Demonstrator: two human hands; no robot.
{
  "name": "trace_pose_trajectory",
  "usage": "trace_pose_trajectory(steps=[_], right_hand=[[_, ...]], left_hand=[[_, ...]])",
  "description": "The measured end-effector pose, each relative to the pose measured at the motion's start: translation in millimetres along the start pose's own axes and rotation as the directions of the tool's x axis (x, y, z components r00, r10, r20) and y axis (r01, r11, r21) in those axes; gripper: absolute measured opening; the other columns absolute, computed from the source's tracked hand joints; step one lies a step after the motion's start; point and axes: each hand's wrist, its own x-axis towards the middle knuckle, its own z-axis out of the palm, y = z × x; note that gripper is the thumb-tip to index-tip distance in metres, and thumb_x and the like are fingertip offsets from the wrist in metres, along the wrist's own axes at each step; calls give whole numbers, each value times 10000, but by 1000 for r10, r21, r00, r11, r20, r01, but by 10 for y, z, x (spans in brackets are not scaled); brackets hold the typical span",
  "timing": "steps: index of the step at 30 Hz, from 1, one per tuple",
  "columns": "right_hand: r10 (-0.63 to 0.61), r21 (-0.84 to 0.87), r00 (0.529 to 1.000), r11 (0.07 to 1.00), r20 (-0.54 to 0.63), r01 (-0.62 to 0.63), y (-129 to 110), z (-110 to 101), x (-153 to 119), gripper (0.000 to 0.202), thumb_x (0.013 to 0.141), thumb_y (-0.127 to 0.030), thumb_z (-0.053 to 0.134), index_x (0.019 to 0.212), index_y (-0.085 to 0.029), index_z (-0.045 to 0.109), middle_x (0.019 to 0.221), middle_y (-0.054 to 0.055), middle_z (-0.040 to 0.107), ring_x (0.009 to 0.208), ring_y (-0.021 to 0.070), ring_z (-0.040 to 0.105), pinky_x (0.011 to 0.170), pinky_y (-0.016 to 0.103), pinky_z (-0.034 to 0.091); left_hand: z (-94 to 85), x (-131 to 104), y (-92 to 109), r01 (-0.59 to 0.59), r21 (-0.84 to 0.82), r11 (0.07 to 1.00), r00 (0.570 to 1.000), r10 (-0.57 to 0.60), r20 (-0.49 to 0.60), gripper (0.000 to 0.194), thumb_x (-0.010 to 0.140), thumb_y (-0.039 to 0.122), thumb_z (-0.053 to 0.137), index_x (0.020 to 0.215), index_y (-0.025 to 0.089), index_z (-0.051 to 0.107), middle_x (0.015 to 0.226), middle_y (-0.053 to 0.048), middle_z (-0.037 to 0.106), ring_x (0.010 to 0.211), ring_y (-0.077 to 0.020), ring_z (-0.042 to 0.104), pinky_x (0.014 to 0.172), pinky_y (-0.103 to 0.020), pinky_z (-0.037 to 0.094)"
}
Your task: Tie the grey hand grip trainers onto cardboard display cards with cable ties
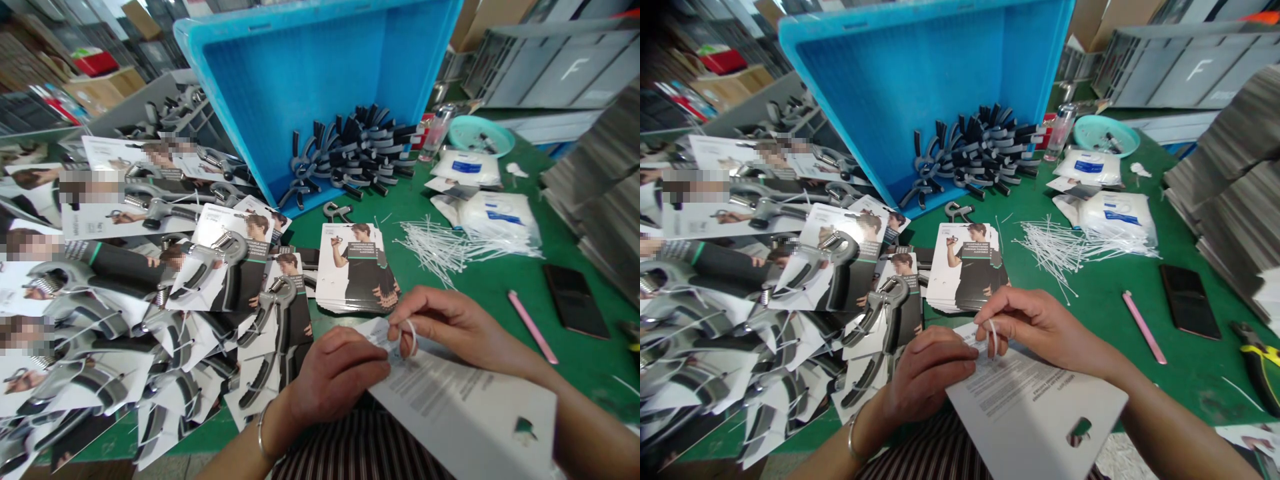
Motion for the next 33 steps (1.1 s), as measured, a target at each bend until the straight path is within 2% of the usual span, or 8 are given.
trace_pose_trajectory(steps=[7,13,25,30,33], right_hand=[[-23,-121,996,992,84,33,95,17,53,198,964,-355,534,955,-195,651,754,2,670,685,120,625,647,212,485],[-5,-39,1000,999,-8,5,59,11,28,199,965,-341,533,952,-174,640,825,34,679,768,142,644,718,244,509],[30,-35,999,999,37,-28,101,21,26,190,968,-335,533,958,-177,639,810,24,682,736,128,628,690,238,499],[36,16,999,999,38,-37,68,19,34,176,972,-327,529,948,-178,619,810,22,674,737,127,626,690,238,499],[39,-24,997,999,63,-38,107,7,53,176,977,-332,520,963,-185,616,810,18,671,732,130,620,686,245,492]], left_hand=[[22,-11,-18,-5,-9,1000,1000,5,14,283,894,124,510,1159,154,606,1037,-119,719,937,-205,630,835,-348,516],[37,-17,-27,4,-11,1000,1000,-4,17,282,895,120,505,1157,155,604,1050,-120,718,943,-206,618,834,-353,509],[53,-10,-45,9,-16,1000,999,-9,30,288,897,122,488,1163,151,595,1043,-121,716,941,-211,632,824,-365,520],[51,16,-32,-4,-14,1000,1000,4,-2,252,927,148,462,1142,141,593,1010,-119,717,927,-203,638,796,-352,530],[49,17,-32,1,0,1000,1000,-1,2,257,933,150,452,1150,150,590,1017,-115,719,924,-201,638,795,-354,532]])
